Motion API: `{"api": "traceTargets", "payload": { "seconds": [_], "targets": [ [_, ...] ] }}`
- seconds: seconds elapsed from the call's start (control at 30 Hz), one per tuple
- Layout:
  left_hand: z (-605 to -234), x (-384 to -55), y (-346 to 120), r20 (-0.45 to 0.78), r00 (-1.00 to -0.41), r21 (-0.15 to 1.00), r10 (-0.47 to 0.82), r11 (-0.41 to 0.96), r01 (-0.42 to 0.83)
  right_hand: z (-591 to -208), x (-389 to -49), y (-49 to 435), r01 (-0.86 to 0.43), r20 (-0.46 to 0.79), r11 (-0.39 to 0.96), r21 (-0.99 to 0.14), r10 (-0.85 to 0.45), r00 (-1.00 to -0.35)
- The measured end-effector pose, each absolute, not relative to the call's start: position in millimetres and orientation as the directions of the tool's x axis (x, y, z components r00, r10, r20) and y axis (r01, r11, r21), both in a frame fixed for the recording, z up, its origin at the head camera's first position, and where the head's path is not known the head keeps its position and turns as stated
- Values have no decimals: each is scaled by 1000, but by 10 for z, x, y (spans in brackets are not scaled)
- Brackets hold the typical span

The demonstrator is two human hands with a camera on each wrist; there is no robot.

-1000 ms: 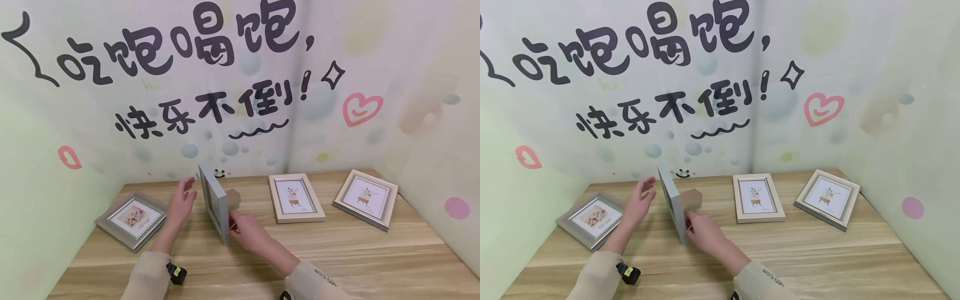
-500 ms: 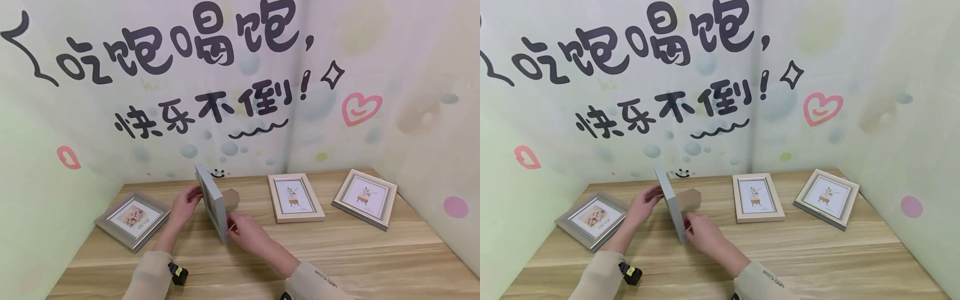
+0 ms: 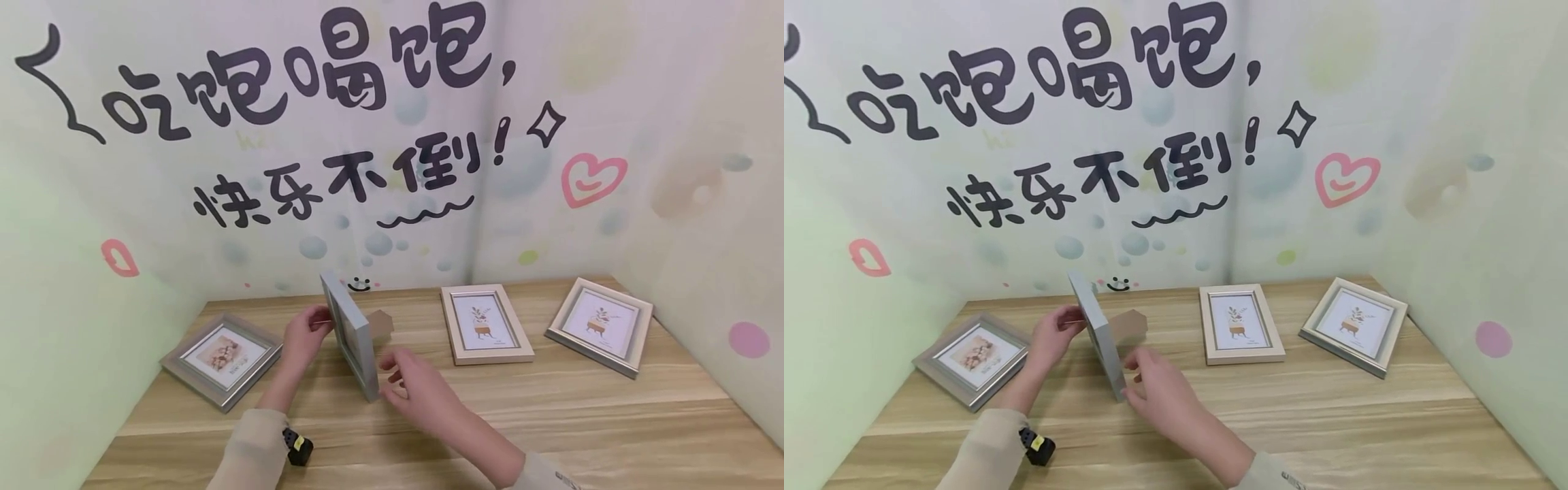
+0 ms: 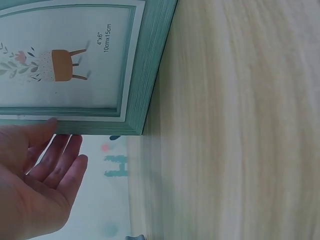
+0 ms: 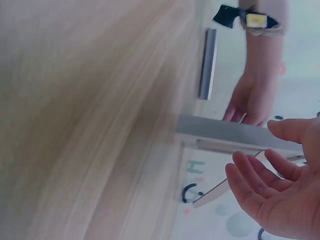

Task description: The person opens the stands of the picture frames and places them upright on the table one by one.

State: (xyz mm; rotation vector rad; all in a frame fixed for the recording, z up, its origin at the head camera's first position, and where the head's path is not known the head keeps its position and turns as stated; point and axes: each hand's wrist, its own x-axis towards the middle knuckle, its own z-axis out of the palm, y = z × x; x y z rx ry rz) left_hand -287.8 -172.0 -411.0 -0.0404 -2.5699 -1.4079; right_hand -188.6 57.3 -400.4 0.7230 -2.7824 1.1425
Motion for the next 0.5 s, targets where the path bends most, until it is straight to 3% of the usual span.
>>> {"api": "traceTargets", "payload": {
  "seconds": [0.5],
  "targets": [
    [-4111,-2828,-1714,220,-971,837,-91,530,140,-3964,-1622,608,-531,261,624,-573,-476,-840]
  ]
}}
